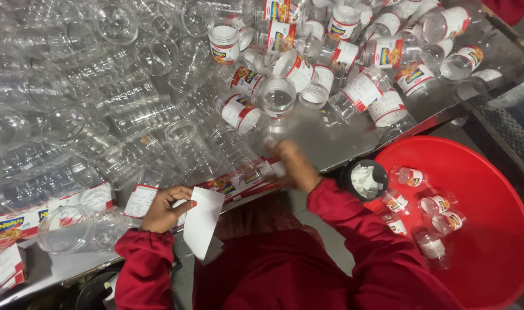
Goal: The person peels labels from a strip and applies them to clear plastic bottles, then places the labeled bottles into a red plastic bin.
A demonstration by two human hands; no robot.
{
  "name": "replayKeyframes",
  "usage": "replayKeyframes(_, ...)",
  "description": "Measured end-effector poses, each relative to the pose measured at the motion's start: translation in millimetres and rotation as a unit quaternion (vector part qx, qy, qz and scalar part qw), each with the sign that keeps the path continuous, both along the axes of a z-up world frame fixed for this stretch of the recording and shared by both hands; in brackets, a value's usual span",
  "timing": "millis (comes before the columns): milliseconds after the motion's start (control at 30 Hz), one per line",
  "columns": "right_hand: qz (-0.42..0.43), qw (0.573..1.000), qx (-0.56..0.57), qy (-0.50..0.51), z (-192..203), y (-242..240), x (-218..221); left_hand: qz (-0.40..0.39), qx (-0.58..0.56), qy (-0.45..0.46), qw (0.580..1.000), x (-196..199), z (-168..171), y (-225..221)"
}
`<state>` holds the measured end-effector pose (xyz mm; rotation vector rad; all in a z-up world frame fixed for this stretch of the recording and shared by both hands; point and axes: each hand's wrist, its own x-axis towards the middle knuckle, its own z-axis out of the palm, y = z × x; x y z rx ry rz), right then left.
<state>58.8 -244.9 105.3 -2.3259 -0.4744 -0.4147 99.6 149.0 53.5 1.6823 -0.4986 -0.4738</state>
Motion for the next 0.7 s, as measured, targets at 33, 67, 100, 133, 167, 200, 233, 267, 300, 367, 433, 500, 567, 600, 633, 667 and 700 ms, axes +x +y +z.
replayKeyframes(33, 0.072, 0.993, -0.049, -0.074, -5.3, 12.8, 2.2, 0.0, -0.002, -0.002, 1.0, 1.5, -1.7, 0.6)
replayKeyframes(67, 0.144, 0.974, -0.097, -0.147, -11.4, 24.1, 4.1, 0.001, -0.003, -0.004, 1.0, 3.6, -2.6, 2.2)
replayKeyframes(100, 0.125, 0.967, -0.126, -0.182, -17.8, 30.6, 4.0, 0.002, -0.004, -0.007, 1.0, 4.9, -3.1, 3.7)
replayKeyframes(133, 0.107, 0.959, -0.153, -0.215, -25.1, 37.2, 5.1, 0.015, -0.011, 0.007, 1.0, 5.2, -2.9, 5.5)
replayKeyframes(167, 0.088, 0.948, -0.18, -0.248, -32.0, 40.9, 6.9, 0.029, -0.018, 0.02, 0.999, 5.1, -2.6, 6.6)
replayKeyframes(200, 0.077, 0.954, -0.165, -0.236, -36.9, 40.0, 13.6, 0.041, -0.026, 0.033, 0.998, 4.0, -2.9, 7.1)
replayKeyframes(233, 0.067, 0.961, -0.15, -0.224, -39.4, 37.4, 24.7, 0.069, -0.032, 0.034, 0.997, 0.0, -3.3, 8.0)
replayKeyframes(267, 0.053, 0.966, -0.137, -0.213, -40.1, 34.5, 33.0, 0.093, -0.038, 0.033, 0.994, -3.6, -3.1, 7.4)
replayKeyframes(300, 0.034, 0.973, -0.13, -0.188, -40.3, 33.3, 35.9, 0.118, -0.044, 0.032, 0.992, -8.2, -3.0, 5.9)
replayKeyframes(367, -0.005, 0.983, -0.117, -0.142, -35.5, 32.9, 41.1, 0.183, -0.06, -0.019, 0.981, -22.3, -3.2, -4.4)
replayKeyframes(433, -0.015, 0.985, -0.105, -0.136, -27.6, 38.6, 43.1, 0.236, -0.08, -0.011, 0.968, -38.9, 1.4, -16.8)
replayKeyframes(500, -0.029, 0.994, -0.057, -0.094, -18.0, 46.2, 34.7, 0.277, -0.103, 0.058, 0.954, -64.6, 10.0, -33.8)
replayKeyframes(567, -0.05, 0.998, 0.026, -0.016, -9.5, 56.1, 6.1, 0.305, -0.101, 0.033, 0.947, -88.2, 24.0, -48.2)
replayKeyframes(600, -0.011, 0.994, 0.108, -0.009, -5.0, 60.1, -10.0, 0.318, -0.101, 0.022, 0.943, -99.4, 30.8, -55.4)
replayKeyframes(633, 0.029, 0.982, 0.189, -0.002, -0.4, 64.0, -27.8, 0.344, -0.132, 0.011, 0.93, -109.4, 37.2, -60.8)
replayKeyframes(667, 0.067, 0.961, 0.267, 0.006, 4.7, 67.5, -45.0, 0.368, -0.164, 0.001, 0.915, -118.5, 42.4, -67.0)
replayKeyframes(700, 0.124, 0.94, 0.312, 0.066, 8.7, 76.9, -64.0, 0.392, -0.196, -0.009, 0.899, -126.0, 46.2, -74.0)
